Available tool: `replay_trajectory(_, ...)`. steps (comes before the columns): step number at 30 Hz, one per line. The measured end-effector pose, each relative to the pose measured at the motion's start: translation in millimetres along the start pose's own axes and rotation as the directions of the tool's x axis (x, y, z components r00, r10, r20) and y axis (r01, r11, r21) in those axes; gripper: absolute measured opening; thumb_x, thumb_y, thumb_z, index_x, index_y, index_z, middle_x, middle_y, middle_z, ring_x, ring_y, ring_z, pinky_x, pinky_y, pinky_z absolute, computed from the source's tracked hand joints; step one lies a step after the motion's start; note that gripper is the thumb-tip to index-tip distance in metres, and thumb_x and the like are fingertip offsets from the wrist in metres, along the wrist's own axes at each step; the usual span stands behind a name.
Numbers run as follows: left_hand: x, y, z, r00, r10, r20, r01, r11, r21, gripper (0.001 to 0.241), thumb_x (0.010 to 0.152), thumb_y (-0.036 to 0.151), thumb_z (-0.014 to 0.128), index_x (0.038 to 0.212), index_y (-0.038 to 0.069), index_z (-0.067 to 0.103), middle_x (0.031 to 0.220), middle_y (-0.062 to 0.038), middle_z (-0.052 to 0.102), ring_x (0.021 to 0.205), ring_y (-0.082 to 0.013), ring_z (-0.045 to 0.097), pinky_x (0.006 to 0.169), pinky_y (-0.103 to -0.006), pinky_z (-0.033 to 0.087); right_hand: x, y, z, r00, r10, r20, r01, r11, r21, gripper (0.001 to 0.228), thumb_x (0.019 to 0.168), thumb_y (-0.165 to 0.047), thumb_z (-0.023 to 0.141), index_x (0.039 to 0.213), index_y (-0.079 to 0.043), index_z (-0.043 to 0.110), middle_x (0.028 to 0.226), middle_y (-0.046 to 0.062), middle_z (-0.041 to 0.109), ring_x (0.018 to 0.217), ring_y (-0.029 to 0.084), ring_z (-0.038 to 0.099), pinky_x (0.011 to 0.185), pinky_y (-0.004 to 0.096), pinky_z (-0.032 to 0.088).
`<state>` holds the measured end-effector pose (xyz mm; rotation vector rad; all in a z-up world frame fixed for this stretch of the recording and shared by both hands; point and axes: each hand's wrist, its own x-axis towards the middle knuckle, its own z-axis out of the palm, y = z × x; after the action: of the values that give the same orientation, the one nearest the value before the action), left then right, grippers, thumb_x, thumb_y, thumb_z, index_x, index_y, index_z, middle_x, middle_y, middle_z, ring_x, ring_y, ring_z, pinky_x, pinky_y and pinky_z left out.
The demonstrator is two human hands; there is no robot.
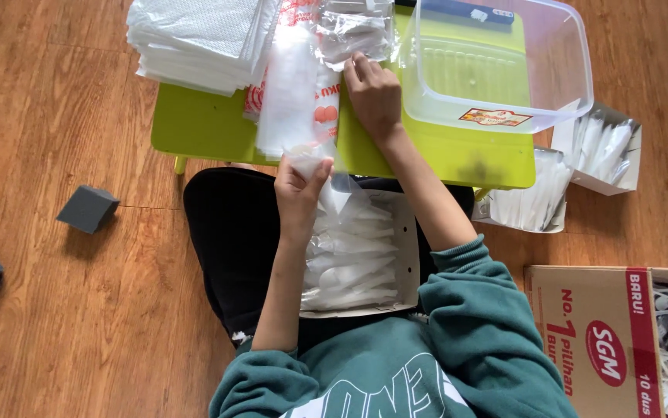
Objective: Wrapping plastic spoons in paper napkins and placing them into individual plastic bags
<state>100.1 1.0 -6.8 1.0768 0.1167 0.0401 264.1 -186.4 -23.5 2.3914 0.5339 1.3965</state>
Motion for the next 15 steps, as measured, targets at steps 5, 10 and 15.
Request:
replay_trajectory(5, -1.3, -11.8, 0.3, 0.999, 0.028, 0.037, -0.029, 0.999, 0.027, 0.03, 0.088, 0.015, 0.081, 0.111, 0.009, 0.063, 0.098, -0.002, 0.069, 0.088, -0.0067, 0.062, 0.079, -0.0218, 0.053, -9.4, 1.6, -0.3, 0.995, 0.098, 0.005, -0.097, 0.975, 0.199, 0.009, 0.091, 0.0, 0.074, 0.091, -0.009, 0.07, 0.097, 0.007, 0.075, 0.074, 0.017, 0.074, 0.048, 0.027, 0.056)
replay_trajectory(10, 2.8, -16.0, 4.4, 0.998, 0.027, 0.056, -0.029, 0.999, 0.036, 0.028, 0.088, 0.017, 0.081, 0.109, 0.01, 0.063, 0.096, 0.0, 0.067, 0.087, -0.0053, 0.059, 0.077, -0.021, 0.051, -8.6, 3.6, -6.6, 0.976, 0.201, 0.079, -0.214, 0.857, 0.469, 0.004, 0.099, -0.005, 0.069, 0.098, -0.004, 0.072, 0.105, 0.01, 0.078, 0.089, 0.023, 0.078, 0.066, 0.033, 0.068)
replay_trajectory(15, 1.9, -11.4, 6.5, 0.998, 0.02, 0.054, -0.031, 0.979, 0.2, 0.026, 0.088, 0.025, 0.081, 0.099, 0.013, 0.061, 0.085, 0.003, 0.06, 0.076, -0.0043, 0.052, 0.068, -0.0208, 0.046, -9.2, 2.7, -21.2, 0.963, 0.257, 0.084, -0.262, 0.806, 0.531, 0.014, 0.096, -0.001, 0.069, 0.102, -0.01, 0.059, 0.101, 0.004, 0.068, 0.091, 0.024, 0.068, 0.063, 0.035, 0.059)
